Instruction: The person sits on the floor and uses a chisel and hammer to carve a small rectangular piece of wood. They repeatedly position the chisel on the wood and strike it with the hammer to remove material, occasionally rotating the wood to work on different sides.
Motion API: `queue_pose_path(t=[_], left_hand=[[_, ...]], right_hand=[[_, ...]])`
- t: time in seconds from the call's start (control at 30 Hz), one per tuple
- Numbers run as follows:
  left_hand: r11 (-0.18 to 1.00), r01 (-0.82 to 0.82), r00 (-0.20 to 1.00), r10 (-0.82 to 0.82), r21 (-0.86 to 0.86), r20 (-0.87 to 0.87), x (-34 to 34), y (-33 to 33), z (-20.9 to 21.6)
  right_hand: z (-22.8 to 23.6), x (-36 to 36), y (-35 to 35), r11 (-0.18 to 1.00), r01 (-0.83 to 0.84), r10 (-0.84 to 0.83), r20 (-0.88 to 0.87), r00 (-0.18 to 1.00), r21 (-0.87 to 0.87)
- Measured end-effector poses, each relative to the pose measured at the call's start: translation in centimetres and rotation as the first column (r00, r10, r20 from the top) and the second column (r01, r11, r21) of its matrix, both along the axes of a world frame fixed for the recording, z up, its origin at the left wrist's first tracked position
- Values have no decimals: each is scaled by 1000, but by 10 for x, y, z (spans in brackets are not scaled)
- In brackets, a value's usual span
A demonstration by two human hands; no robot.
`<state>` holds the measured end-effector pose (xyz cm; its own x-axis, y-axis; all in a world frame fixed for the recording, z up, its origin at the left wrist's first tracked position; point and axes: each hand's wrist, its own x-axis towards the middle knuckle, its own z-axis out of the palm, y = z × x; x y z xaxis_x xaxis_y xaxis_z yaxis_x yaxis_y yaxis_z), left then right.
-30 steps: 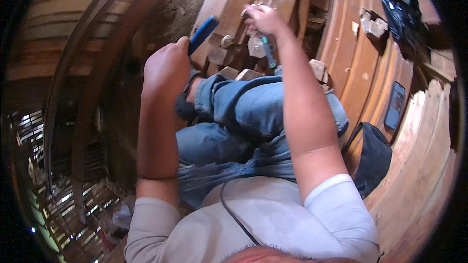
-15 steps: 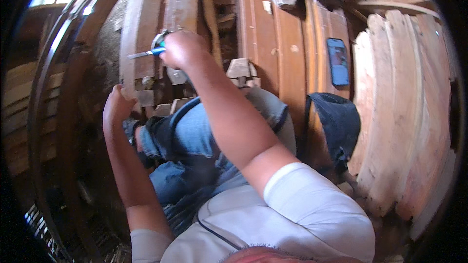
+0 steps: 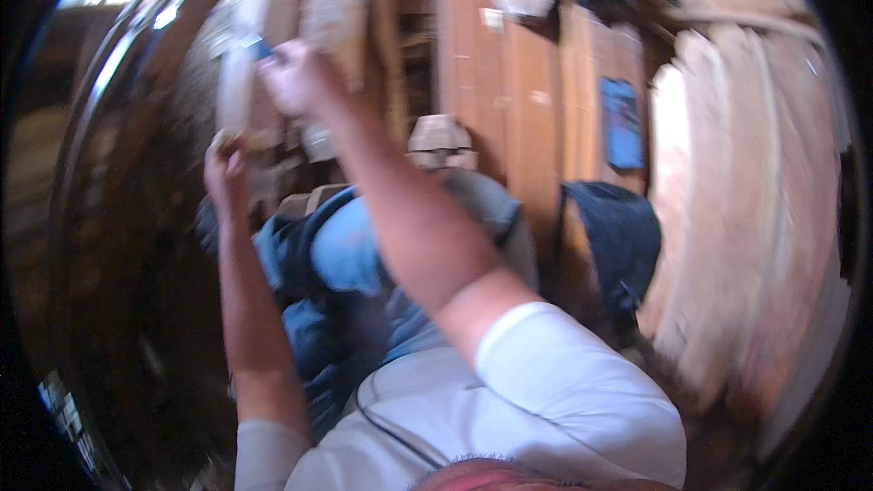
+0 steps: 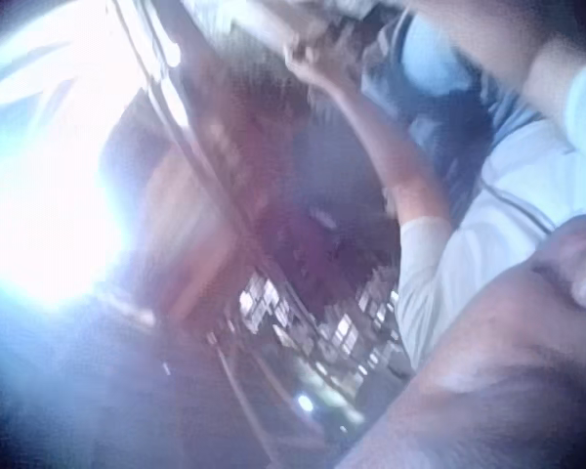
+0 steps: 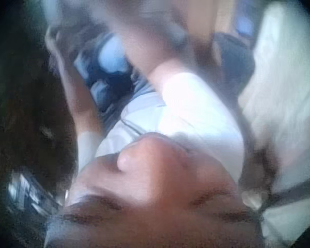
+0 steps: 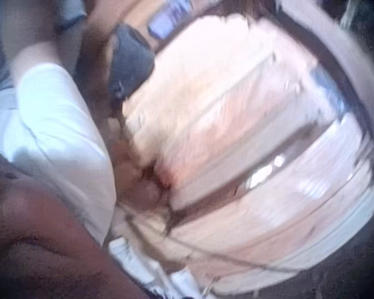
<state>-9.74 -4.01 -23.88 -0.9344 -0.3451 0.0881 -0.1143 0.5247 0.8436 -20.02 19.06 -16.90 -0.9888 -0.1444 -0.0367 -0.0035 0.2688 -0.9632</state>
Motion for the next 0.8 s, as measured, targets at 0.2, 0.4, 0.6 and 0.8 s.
queue_pose_path(t=[0.2,0.4,0.6,0.8], left_hand=[[866,-94,991,130,492,-39,62,25,112],[881,-109,980,173,461,-99,154,15,121],[863,-31,966,156,504,-208,185,10,109],[805,-35,981,140,592,-134,187,9,85]], right_hand=[[19,26,-17,720,-207,507,299,809,-663],[57,117,-49,636,-500,714,203,670,-587],[50,157,-67,699,-564,685,184,705,-439],[30,162,-77,719,-637,667,20,745,-280]])
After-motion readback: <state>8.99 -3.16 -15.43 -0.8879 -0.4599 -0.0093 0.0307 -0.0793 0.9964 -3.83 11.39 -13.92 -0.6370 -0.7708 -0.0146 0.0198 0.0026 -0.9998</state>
